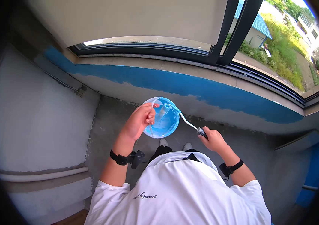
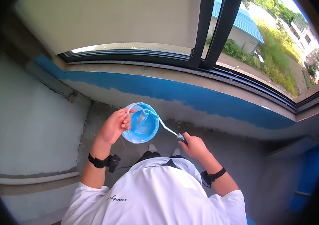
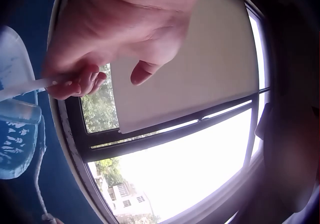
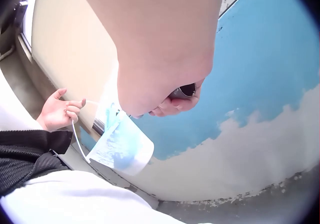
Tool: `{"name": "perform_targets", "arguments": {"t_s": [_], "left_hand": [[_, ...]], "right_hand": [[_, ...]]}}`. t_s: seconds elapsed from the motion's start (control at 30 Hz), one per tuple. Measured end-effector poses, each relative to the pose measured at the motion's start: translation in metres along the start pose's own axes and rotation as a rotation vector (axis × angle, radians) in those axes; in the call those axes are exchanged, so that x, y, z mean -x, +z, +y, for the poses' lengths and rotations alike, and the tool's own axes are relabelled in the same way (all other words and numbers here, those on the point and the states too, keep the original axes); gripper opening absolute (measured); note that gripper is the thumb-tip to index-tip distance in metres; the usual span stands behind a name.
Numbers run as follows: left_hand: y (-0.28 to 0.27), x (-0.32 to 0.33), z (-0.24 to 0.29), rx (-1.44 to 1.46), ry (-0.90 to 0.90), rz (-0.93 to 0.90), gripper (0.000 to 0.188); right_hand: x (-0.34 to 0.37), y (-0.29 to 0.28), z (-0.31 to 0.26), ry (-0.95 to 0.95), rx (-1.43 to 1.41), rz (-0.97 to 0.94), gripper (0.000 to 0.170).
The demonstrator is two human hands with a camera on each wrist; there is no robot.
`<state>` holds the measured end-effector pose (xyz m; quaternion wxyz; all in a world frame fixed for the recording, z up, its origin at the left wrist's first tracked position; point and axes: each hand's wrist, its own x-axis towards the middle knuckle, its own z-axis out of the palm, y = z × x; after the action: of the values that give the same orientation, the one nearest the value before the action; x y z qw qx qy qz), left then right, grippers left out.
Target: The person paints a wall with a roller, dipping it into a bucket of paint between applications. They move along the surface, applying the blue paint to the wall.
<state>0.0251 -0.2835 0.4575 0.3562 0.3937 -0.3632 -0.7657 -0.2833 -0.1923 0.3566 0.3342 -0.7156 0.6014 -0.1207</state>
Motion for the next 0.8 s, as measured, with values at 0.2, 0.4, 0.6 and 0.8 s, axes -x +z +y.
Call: {"name": "perform_targets", "arguments": {"t_s": [0.2,0.4,0.6,0.8], "left_hand": [[0.042,-0.005,-0.011,-0.01,0.017,-0.015,0.037],[0.074,-0.006,-0.012,-0.027,0.01,-0.026,0.039],[0.099,-0.01,-0.011,-0.074,-0.012,-0.027,0.045],[0.113,-0.017,-0.017,-0.118,-0.043,-0.027,0.048]], "right_hand": [[0.027,-0.02,0.028,-0.011,-0.065,-0.025,0.023],[0.047,-0.035,0.047,0.014,-0.067,-0.01,0.022],[0.059,-0.04,0.061,0.036,-0.162,0.041,0.021],[0.064,-0.037,0.073,-0.01,-0.092,0.006,0.022]]}}
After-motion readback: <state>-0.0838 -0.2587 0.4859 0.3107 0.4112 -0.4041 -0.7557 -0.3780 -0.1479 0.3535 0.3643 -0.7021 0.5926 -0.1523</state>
